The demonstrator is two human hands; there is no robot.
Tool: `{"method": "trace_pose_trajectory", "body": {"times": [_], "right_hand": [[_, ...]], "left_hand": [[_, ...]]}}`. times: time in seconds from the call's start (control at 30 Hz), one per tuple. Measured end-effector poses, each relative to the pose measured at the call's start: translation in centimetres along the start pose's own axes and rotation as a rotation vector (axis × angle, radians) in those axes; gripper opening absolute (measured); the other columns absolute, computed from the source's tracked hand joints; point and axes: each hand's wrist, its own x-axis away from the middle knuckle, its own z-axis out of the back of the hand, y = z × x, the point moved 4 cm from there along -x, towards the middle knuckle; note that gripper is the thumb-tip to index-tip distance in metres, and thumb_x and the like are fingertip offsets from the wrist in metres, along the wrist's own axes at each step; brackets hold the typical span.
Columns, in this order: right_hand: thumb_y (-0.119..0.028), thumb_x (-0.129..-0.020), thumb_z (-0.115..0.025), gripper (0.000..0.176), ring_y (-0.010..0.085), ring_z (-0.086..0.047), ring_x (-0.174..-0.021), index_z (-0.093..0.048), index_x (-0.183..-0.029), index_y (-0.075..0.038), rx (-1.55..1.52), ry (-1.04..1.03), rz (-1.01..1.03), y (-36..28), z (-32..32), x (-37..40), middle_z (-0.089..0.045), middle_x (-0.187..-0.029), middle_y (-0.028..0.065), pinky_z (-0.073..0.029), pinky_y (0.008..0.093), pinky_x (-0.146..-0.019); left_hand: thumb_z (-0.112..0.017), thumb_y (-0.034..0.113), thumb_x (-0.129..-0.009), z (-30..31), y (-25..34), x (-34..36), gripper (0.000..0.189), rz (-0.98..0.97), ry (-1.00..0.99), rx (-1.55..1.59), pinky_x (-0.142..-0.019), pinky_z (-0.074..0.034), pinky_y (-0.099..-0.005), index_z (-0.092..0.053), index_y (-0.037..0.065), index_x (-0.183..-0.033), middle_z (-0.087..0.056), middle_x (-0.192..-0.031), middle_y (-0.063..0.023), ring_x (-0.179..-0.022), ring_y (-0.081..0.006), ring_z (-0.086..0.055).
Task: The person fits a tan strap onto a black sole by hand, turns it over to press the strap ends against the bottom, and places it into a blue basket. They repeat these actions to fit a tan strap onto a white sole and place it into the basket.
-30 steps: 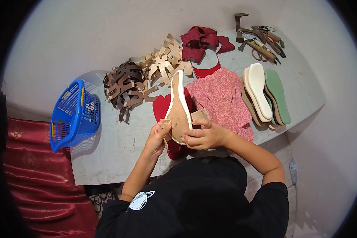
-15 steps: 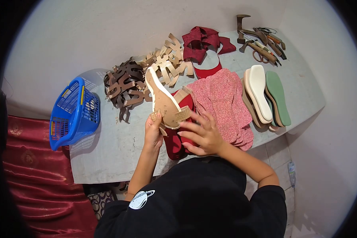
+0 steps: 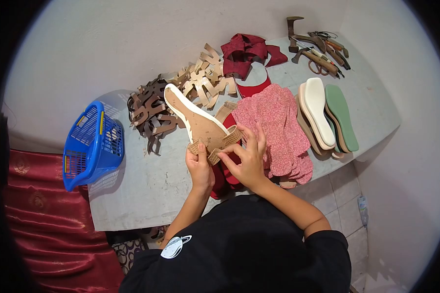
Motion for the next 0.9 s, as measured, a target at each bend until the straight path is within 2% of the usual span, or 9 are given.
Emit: {"method": "trace_pose_trajectory", "body": {"times": [0.23, 0.33, 0.43, 0.53, 0.63, 0.73, 0.83, 0.9], "right_hand": [[-0.025, -0.066, -0.072, 0.020, 0.0390, -0.016, -0.121, -0.059, -0.067, -0.010, -0.011, 0.019, -0.028, 0.3, -0.2, 0.3, -0.038, -0.122, 0.0126, -0.015, 0.0486, -0.098], [-0.026, -0.066, -0.072, 0.026, 0.0396, -0.019, -0.120, -0.055, -0.076, -0.008, 0.002, 0.054, 0.001, 0.2, -0.5, 0.5, -0.036, -0.122, 0.0145, -0.015, 0.0497, -0.098], [-0.024, -0.064, -0.074, 0.044, 0.0373, -0.019, -0.121, -0.047, -0.094, -0.006, -0.009, 0.117, -0.002, 0.6, -0.7, 0.7, -0.035, -0.122, 0.0183, -0.023, 0.0469, -0.095], [-0.021, -0.062, -0.077, 0.062, 0.0322, -0.031, -0.116, -0.036, -0.105, -0.003, -0.342, 0.236, -0.167, 1.3, -0.9, 0.6, -0.034, -0.123, 0.0192, -0.032, 0.0424, -0.091], [-0.011, -0.066, -0.074, 0.065, 0.0245, -0.043, -0.108, -0.030, -0.113, -0.001, -0.736, 0.052, -0.365, 2.6, -2.3, 0.6, -0.038, -0.120, 0.0168, -0.040, 0.0358, -0.087], [-0.004, -0.072, -0.067, 0.060, 0.0190, -0.050, -0.101, -0.030, -0.119, 0.000, -1.230, -0.104, -0.452, 1.6, -2.7, -0.1, -0.044, -0.116, 0.0130, -0.041, 0.0328, -0.088], [0.001, -0.076, -0.061, 0.058, 0.0163, -0.050, -0.102, -0.028, -0.123, 0.001, -1.228, -0.224, -0.538, 1.6, -3.0, 0.3, -0.048, -0.112, 0.0120, -0.042, 0.0299, -0.087], [0.000, -0.076, -0.061, 0.056, 0.0162, -0.050, -0.102, -0.030, -0.123, 0.001, -1.222, -0.216, -0.504, 1.5, -2.8, 0.0, -0.048, -0.112, 0.0115, -0.041, 0.0300, -0.088]], "left_hand": [[-0.044, 0.014, -0.090, -0.4, 0.1, 1.1, 0.024, -0.012, -0.002, 0.000, -0.079, -0.045, -0.0281, -0.040, -0.001, -0.109, -0.052, -0.103, -0.0099, -0.092, -0.0137, -0.053], [-0.045, 0.010, -0.089, -1.1, 0.8, 1.5, 0.019, -0.020, 0.030, 0.034, -0.074, -0.045, -0.0246, -0.041, 0.000, -0.104, -0.053, -0.098, -0.0084, -0.086, -0.0116, -0.053], [-0.046, 0.009, -0.088, -1.4, 1.2, 1.7, 0.020, -0.054, 0.052, 0.029, -0.075, -0.045, -0.0247, -0.040, 0.000, -0.106, -0.053, -0.098, -0.0087, -0.087, -0.0117, -0.053], [-0.047, 0.009, -0.088, -1.6, 1.8, 1.9, 0.021, -0.068, 0.039, 0.049, -0.077, -0.044, -0.0253, -0.040, 0.000, -0.106, -0.052, -0.100, -0.0089, -0.088, -0.0119, -0.053], [-0.047, 0.009, -0.088, -1.6, 2.0, 2.1, 0.021, -0.113, 0.008, 0.037, -0.078, -0.043, -0.0256, -0.041, -0.001, -0.106, -0.052, -0.100, -0.0088, -0.089, -0.0120, -0.052], [-0.048, 0.008, -0.087, -2.4, 2.9, 2.3, 0.022, -0.110, -0.007, 0.060, -0.079, -0.042, -0.0260, -0.041, 0.000, -0.106, -0.053, -0.099, -0.0079, -0.089, -0.0122, -0.052], [-0.048, 0.007, -0.087, -2.1, 3.3, 2.2, 0.022, -0.109, -0.058, 0.035, -0.079, -0.042, -0.0257, -0.041, 0.000, -0.107, -0.054, -0.098, -0.0075, -0.089, -0.0119, -0.052], [-0.050, 0.005, -0.085, -1.7, 3.5, 1.7, 0.023, -0.053, -0.116, 0.009, -0.079, -0.043, -0.0256, -0.041, 0.000, -0.106, -0.054, -0.099, -0.0083, -0.091, -0.0122, -0.052]]}}
